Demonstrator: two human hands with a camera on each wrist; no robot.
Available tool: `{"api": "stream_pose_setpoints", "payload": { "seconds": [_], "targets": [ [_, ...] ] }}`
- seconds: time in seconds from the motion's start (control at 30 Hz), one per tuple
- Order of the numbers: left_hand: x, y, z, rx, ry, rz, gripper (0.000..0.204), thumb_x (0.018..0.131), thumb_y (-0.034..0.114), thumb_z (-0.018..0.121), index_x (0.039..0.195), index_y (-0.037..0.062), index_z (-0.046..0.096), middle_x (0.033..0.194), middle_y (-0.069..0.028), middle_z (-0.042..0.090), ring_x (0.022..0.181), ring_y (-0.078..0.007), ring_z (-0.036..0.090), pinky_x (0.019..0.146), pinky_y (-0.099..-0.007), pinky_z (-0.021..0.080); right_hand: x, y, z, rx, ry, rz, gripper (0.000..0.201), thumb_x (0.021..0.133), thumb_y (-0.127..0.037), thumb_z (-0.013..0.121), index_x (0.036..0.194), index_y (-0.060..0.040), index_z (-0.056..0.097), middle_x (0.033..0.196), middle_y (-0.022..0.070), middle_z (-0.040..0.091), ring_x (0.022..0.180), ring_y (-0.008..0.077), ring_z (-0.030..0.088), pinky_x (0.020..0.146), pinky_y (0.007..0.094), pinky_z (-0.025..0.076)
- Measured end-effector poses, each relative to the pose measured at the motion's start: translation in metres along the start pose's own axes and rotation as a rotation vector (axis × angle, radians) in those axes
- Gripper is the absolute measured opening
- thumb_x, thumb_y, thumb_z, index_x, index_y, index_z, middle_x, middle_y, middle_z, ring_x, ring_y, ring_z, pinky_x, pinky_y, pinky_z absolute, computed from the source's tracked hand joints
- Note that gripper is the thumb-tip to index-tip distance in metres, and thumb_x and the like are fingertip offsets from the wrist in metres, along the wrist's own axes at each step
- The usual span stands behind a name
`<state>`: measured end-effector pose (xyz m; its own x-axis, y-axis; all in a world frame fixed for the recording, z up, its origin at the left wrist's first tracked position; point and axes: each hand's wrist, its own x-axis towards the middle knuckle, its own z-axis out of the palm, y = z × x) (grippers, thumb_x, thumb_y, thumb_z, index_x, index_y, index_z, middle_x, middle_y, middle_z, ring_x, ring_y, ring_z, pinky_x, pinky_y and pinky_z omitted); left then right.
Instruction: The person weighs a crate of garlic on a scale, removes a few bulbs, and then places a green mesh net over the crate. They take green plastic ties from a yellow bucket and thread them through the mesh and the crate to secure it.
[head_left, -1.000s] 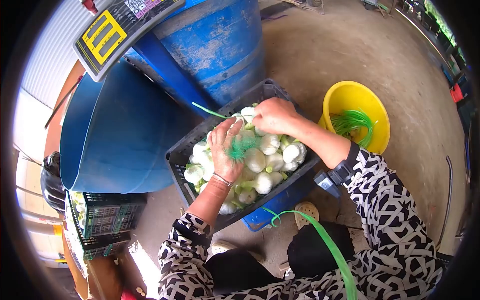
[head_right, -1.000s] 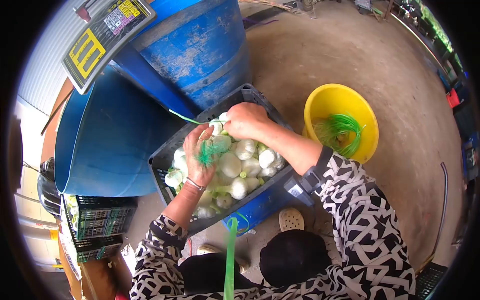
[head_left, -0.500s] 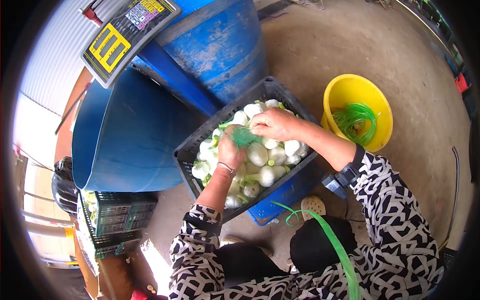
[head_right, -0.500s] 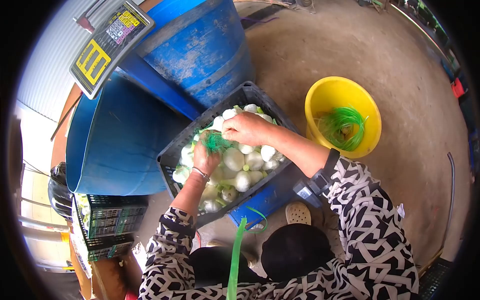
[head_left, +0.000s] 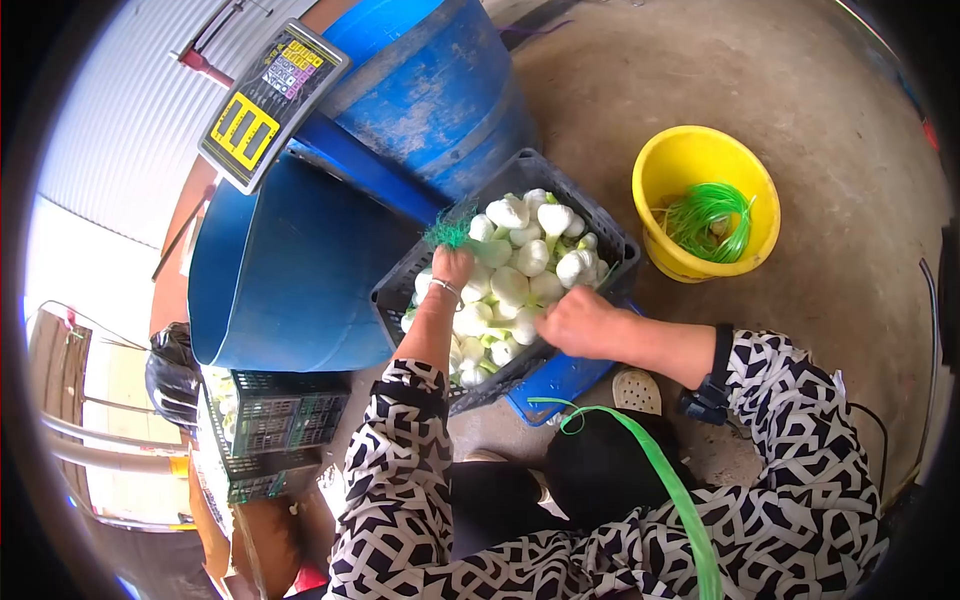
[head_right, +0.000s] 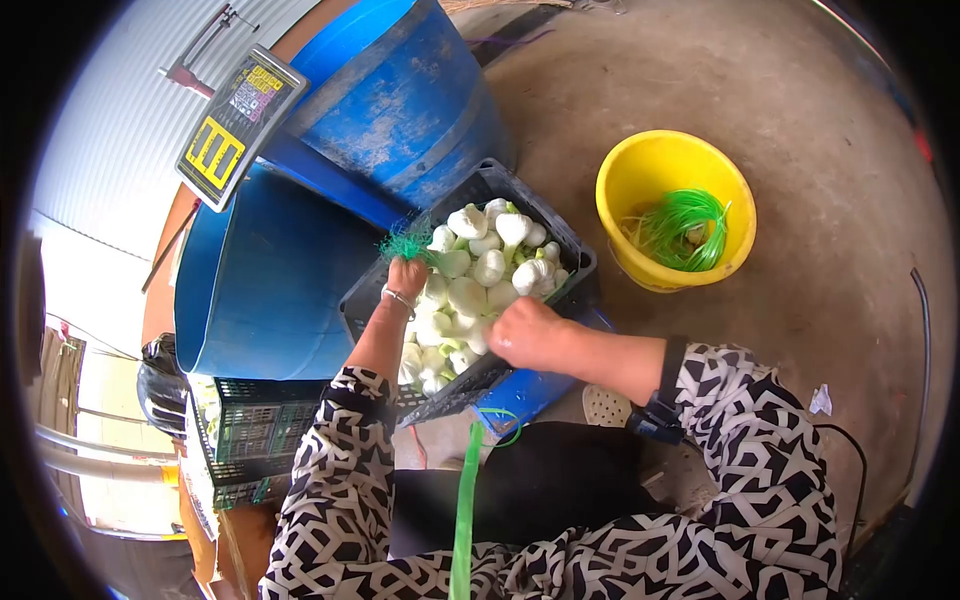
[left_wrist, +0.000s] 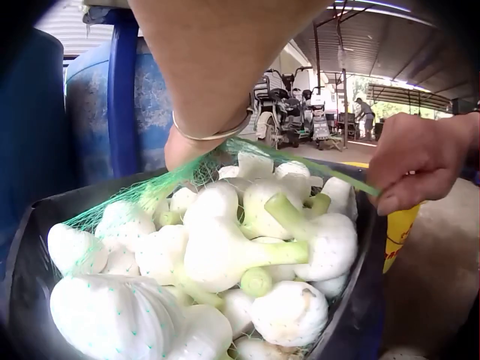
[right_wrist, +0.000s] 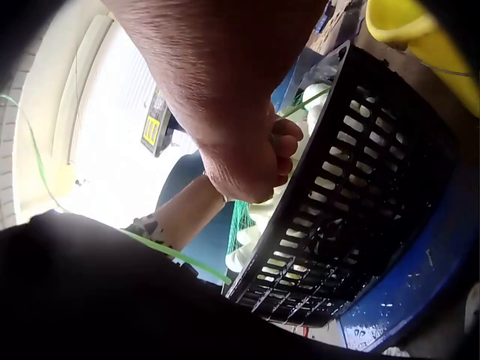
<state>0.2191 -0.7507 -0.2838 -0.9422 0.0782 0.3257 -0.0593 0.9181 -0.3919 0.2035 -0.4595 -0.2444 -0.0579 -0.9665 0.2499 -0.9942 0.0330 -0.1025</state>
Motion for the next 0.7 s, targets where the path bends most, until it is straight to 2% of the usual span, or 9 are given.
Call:
{"api": "stream_pose_setpoints", "payload": {
  "seconds": [0.13,0.2,0.27,0.37,0.4,0.43,0.5,0.6,0.7],
  "targets": [
    [0.014,0.004,-0.005,-0.043,-0.34,-0.094,0.015,0.076,0.011,0.054,0.074,0.0055,0.067,0.073,-0.0128,0.067,0.071,-0.0287,0.066,0.066,-0.039,0.052,0.049,-0.047,0.016,0.234,-0.035,-0.244,0.01,0.069,-0.011,0.056,0.073,-0.0031,0.06,0.057,0.0089,0.06,0.05,0.0258,0.061,0.045,0.0393,0.046],
    [0.027,0.023,-0.032,-0.12,-0.556,-0.237,0.024,0.079,0.014,0.052,0.09,0.0035,0.07,0.09,-0.0159,0.069,0.083,-0.032,0.067,0.075,-0.0374,0.053,0.084,-0.066,-0.003,0.192,-0.276,-0.312,0.012,0.078,-0.013,0.057,0.08,-0.0032,0.062,0.069,0.0088,0.065,0.065,0.0236,0.064,0.056,0.0376,0.05],
    [0.034,0.046,-0.063,-0.544,-0.538,-1.009,0.032,0.077,0.017,0.054,0.103,0.0016,0.066,0.108,-0.0163,0.064,0.103,-0.0307,0.06,0.085,-0.0368,0.049,0.105,-0.077,0.041,1.049,0.064,-0.302,0.019,0.09,-0.019,0.052,0.098,-0.0049,0.063,0.095,0.0108,0.065,0.09,0.02,0.061,0.076,0.0349,0.05],
    [0.017,0.068,-0.056,-0.433,-0.324,-0.92,0.039,0.076,0.018,0.057,0.111,0.002,0.059,0.121,-0.0137,0.054,0.119,-0.0271,0.046,0.097,-0.0347,0.04,0.094,-0.108,0.088,0.859,0.33,-0.641,0.017,0.081,-0.013,0.055,0.095,-0.0075,0.062,0.1,0.012,0.061,0.094,0.0251,0.056,0.08,0.0368,0.045],
    [0.015,0.073,-0.061,-0.395,-0.284,-0.885,0.037,0.075,0.018,0.058,0.11,0.0032,0.058,0.121,-0.0122,0.053,0.12,-0.0259,0.044,0.098,-0.0343,0.039,0.08,-0.1,0.08,0.67,-0.085,-0.632,0.025,0.081,-0.012,0.054,0.104,-0.0091,0.061,0.104,0.0124,0.061,0.098,0.0266,0.055,0.085,0.0371,0.043],
    [0.013,0.075,-0.062,-0.438,-0.251,-0.904,0.04,0.073,0.017,0.06,0.111,0.003,0.057,0.12,-0.0136,0.052,0.119,-0.0282,0.045,0.1,-0.0349,0.038,0.068,-0.084,0.033,0.882,0.295,-0.696,0.025,0.078,-0.011,0.055,0.102,-0.0083,0.062,0.098,0.0113,0.062,0.093,0.0286,0.058,0.081,0.0377,0.045],
    [0.011,0.079,-0.061,-0.458,-0.167,-0.908,0.043,0.069,0.015,0.065,0.11,0.0041,0.056,0.114,-0.0137,0.053,0.112,-0.0293,0.048,0.097,-0.0361,0.04,0.049,-0.051,0.028,0.582,-0.117,-0.75,0.026,0.074,-0.013,0.059,0.099,-0.0075,0.063,0.099,0.013,0.063,0.095,0.0328,0.058,0.08,0.0418,0.047],
    [0.007,0.081,-0.057,-0.441,-0.107,-0.931,0.029,0.074,0.014,0.058,0.101,0.005,0.059,0.109,-0.0109,0.055,0.109,-0.0259,0.05,0.092,-0.0352,0.041,0.049,0.004,-0.053,0.525,-0.439,-0.52,0.013,0.076,-0.014,0.062,0.085,-0.0052,0.063,0.082,0.0089,0.065,0.075,0.0273,0.063,0.069,0.0362,0.051],
    [0.007,0.078,-0.047,-0.466,-0.058,-0.899,0.028,0.078,0.02,0.055,0.101,0.0044,0.057,0.105,-0.0113,0.056,0.106,-0.0256,0.051,0.089,-0.0344,0.041,0.098,0.008,-0.096,0.716,-0.08,-0.025,0.021,0.077,-0.02,0.065,0.092,-0.0047,0.062,0.074,0.0128,0.064,0.061,0.026,0.062,0.056,0.034,0.048]
  ]
}}
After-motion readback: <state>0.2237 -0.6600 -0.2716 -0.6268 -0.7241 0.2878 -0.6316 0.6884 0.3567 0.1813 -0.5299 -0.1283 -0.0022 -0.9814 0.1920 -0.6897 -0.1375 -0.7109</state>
